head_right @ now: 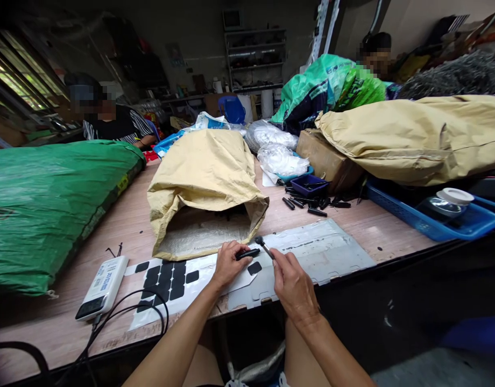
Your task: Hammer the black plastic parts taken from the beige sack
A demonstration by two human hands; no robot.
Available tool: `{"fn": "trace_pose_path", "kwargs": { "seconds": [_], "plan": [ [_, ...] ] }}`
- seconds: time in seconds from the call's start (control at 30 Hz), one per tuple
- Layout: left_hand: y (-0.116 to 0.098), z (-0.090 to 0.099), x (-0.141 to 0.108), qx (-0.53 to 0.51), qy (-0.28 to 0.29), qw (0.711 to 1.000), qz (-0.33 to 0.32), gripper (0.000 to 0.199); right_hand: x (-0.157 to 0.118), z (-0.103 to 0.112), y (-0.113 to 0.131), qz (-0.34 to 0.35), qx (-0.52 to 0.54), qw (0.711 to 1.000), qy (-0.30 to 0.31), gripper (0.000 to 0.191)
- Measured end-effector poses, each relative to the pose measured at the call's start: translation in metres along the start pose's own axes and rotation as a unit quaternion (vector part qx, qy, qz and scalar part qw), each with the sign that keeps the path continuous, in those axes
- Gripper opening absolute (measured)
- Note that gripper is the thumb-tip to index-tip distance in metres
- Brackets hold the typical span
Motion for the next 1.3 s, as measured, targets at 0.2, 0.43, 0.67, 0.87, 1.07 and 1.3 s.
{"fn": "trace_pose_path", "kwargs": {
  "seconds": [0.2,0.43,0.67,0.87,1.07,1.3],
  "plan": [
    [-0.002,0.001,-0.001,-0.022,0.008,1.0,-0.017,0.015,0.032,0.014,-0.046,-0.053,-0.169,0.984,-0.027,0.03],
    [-0.007,0.009,-0.007,-0.064,-0.01,0.997,-0.041,0.015,0.04,0.002,-0.029,0.032,-0.191,0.98,-0.036,0.031],
    [-0.008,0.007,-0.008,-0.057,-0.002,0.996,-0.067,0.015,0.035,-0.044,0.03,0.188,-0.057,0.975,0.101,0.024],
    [-0.006,0.005,-0.007,-0.043,0.0,0.997,-0.071,0.013,0.037,-0.06,0.031,0.217,-0.065,0.968,0.107,0.021],
    [-0.007,0.004,-0.008,-0.04,-0.003,0.996,-0.079,0.011,0.034,-0.062,0.035,0.222,-0.015,0.971,0.082,0.019],
    [-0.012,0.007,-0.01,-0.046,-0.008,0.995,-0.083,0.012,0.032,-0.058,0.039,0.235,0.005,0.969,0.074,0.021]
  ]
}}
Point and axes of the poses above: each hand's wrist, its own x-axis towards the middle knuckle, its own z-axis out of the back of the hand, y = z × x, the point moved 10 cm from there along x, towards the middle knuckle, and after that the axes turned 4 degrees about y, right-handed, at the moved point
